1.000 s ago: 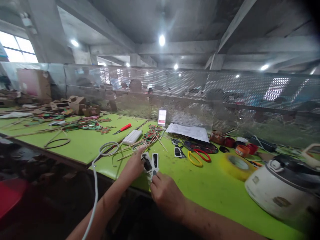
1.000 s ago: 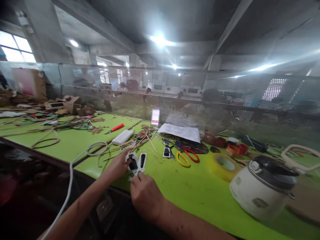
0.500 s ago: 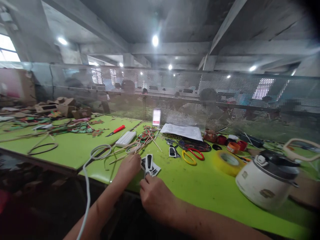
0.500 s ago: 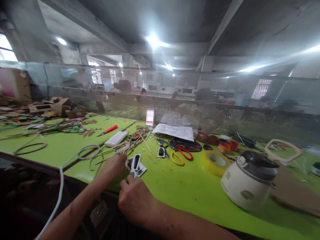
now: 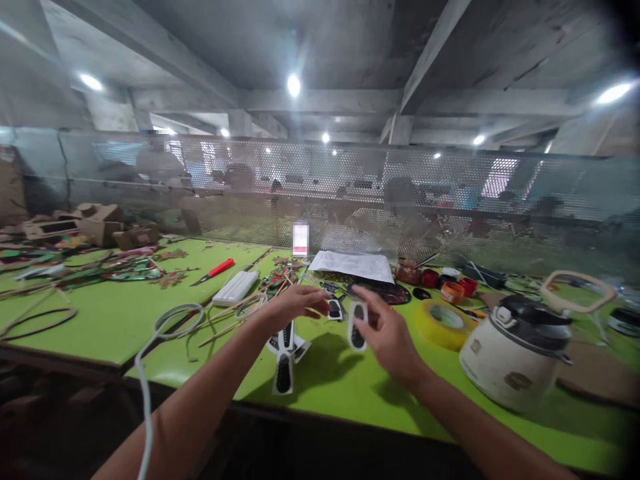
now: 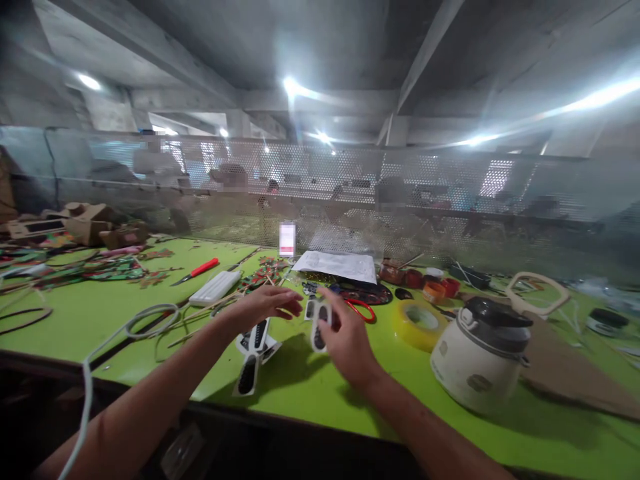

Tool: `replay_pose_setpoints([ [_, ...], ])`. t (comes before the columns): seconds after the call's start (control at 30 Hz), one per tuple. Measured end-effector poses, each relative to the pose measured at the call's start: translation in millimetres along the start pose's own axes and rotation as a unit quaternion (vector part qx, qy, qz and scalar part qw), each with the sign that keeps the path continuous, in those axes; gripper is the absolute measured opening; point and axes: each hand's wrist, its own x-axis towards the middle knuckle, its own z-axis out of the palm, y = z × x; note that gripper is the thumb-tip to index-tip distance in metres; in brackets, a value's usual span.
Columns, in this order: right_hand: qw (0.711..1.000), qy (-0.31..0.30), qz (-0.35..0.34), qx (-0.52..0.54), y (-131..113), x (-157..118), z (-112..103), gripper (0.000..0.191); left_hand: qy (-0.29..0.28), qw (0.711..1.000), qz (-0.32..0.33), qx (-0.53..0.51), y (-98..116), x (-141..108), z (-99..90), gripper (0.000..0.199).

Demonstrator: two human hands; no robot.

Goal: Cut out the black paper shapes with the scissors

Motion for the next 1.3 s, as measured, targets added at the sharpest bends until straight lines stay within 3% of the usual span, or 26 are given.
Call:
replay_pose_setpoints([
  [0.07, 0.997, 0.05, 0.054, 0.03, 29, 25, -12, 0.062, -0.053, 0.997, 0.0, -0.058, 7, 25, 16.2, 0.042],
  [0.17, 0.987, 0.112, 0.102, 0.058, 59, 51, -16, 0.058, -0.091, 0.988, 0.014, -0.124, 7, 55, 45.5, 0.04],
  [0.3, 0.983, 0.117, 0.127, 0.056, 75, 62, -6, 0.047, -0.056, 0.983, 0.028, -0.174, -6, 75, 66.6, 0.03],
  [0.43, 0.988, 0.102, 0.11, -0.023, 89, 61, -9, 0.047, 0.012, 0.98, 0.056, -0.193, -14, 82, 47.7, 0.026],
  [0.53, 0.979, 0.06, 0.094, -0.168, 108, 55, -20, 0.032, 0.076, 0.968, 0.083, -0.223, -16, 83, 24.0, 0.019],
  [0.63, 0.944, -0.021, 0.09, -0.316, 126, 45, -25, 0.014, 0.123, 0.954, 0.089, -0.257, -18, 83, 8.1, 0.016],
  [0.8, 0.89, -0.106, 0.115, -0.429, 132, 35, -20, 0.021, 0.144, 0.945, 0.083, -0.282, -17, 81, 1.8, 0.022],
  [1.03, 0.877, -0.151, 0.172, -0.422, 132, 42, -24, 0.055, 0.153, 0.944, 0.07, -0.285, -11, 79, 6.8, 0.032],
  [1.17, 0.9, -0.122, 0.216, -0.359, 137, 42, -25, 0.047, 0.169, 0.94, 0.06, -0.289, -13, 80, 8.4, 0.026],
  [1.3, 0.928, -0.037, 0.262, -0.263, 126, 42, -31, 0.036, 0.171, 0.94, 0.044, -0.291, -18, 83, 8.6, 0.018],
])
